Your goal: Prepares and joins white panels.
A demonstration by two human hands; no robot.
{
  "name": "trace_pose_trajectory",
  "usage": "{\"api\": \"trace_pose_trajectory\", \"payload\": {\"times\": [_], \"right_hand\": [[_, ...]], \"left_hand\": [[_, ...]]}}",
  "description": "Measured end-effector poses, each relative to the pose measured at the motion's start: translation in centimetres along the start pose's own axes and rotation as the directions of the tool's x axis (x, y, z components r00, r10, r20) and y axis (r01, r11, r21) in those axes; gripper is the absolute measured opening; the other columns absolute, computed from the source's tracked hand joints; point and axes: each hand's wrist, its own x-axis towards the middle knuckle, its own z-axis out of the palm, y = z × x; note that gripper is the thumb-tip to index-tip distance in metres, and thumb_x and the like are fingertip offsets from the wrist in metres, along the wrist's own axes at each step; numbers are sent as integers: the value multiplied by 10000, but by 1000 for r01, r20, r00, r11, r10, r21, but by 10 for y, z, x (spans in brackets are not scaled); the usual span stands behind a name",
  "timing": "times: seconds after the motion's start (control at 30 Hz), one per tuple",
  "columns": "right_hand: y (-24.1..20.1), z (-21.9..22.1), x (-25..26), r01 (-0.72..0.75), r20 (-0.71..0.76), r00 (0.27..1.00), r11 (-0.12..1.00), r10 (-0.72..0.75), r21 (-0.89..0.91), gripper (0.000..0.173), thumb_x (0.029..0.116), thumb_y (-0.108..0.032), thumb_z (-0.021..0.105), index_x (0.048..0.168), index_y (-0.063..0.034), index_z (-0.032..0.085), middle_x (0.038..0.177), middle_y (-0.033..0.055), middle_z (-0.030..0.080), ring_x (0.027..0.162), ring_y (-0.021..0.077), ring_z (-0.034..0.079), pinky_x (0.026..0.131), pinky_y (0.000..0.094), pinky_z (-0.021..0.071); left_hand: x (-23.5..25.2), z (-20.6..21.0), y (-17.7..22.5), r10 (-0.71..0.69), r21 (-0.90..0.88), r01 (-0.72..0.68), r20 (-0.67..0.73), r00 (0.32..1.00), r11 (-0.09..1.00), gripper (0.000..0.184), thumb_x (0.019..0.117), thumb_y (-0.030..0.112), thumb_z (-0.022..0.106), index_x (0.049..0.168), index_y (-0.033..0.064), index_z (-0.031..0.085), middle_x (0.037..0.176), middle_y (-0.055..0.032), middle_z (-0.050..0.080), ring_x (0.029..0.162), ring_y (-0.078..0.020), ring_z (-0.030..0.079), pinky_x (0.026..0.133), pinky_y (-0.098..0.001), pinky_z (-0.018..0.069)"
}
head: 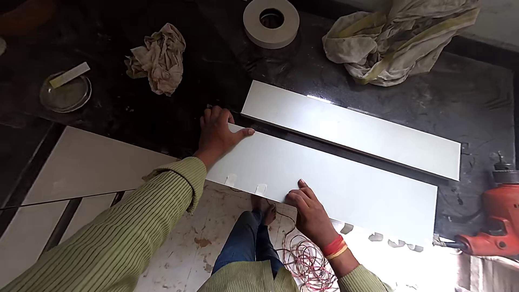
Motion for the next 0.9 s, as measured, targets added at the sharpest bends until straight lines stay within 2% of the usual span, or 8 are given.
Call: {"api": "trace_pose_trajectory", "payload": {"times": [0.13,0.27,0.4,0.47,0.57,0.63,0.7,0.9], "right_hand": [[-2,-2,1,-48,21,999,999,49,-16,449,877,53,530,1288,-102,621,1201,15,708,1136,201,672,1144,421,450],[0,-7,1,-46,41,998,999,45,16,360,867,60,531,1171,-90,653,1104,5,724,1130,176,676,1168,395,431],[1,-7,-3,-72,-71,995,997,75,35,306,969,-29,537,1248,-79,651,1132,25,730,1130,152,687,1121,364,482],[-1,-2,0,-83,-132,988,995,76,-48,289,968,-35,558,1219,-85,692,1070,19,752,1051,161,714,1101,380,501],[-4,1,7,-74,-93,994,979,57,-192,237,950,-41,558,1136,-101,691,1008,32,724,975,204,698,1097,461,471],[-6,-2,10,-72,-55,997,960,59,-270,190,923,-68,549,1049,-153,664,954,3,685,882,193,632,932,450,434],[-9,-4,8,-88,-32,996,959,82,-268,152,903,-67,548,985,-170,623,898,-14,646,820,183,596,848,446,417],[-65,9,-20,-370,-141,928,904,346,-217,96,898,-52,561,882,-118,629,823,36,655,761,230,635,761,480,471]], "left_hand": [[0,-3,0,2,-8,-2,9,1000,1000,764,762,776,701,1007,56,631,1138,-184,577,1182,-417,502,978,-609,380],[0,-1,-2,28,-12,-28,-16,999,1000,781,754,797,685,1001,58,630,1129,-186,584,1157,-417,513,959,-601,387],[-1,-2,-1,18,-8,-18,-9,1000,1000,766,757,779,701,998,55,637,1126,-184,587,1164,-419,514,959,-605,394],[0,-1,-1,19,-5,-19,-13,1000,1000,761,756,781,699,992,61,631,1118,-178,584,1160,-413,514,954,-600,395],[-1,-2,-2,27,0,-27,-6,1000,1000,760,767,779,691,992,55,629,1119,-182,584,1159,-418,515,948,-607,395],[0,-3,0,35,-6,-35,-4,999,999,765,774,770,696,1001,42,631,1135,-198,587,1174,-433,512,958,-625,394],[0,-4,0,28,-7,-28,0,1000,1000,757,777,757,706,1004,39,627,1141,-200,582,1183,-436,505,969,-629,385],[0,-6,2,-8,-3,8,25,1000,1000,751,772,760,708,1012,53,628,1146,-187,572,1186,-423,495,987,-627,368]]}}
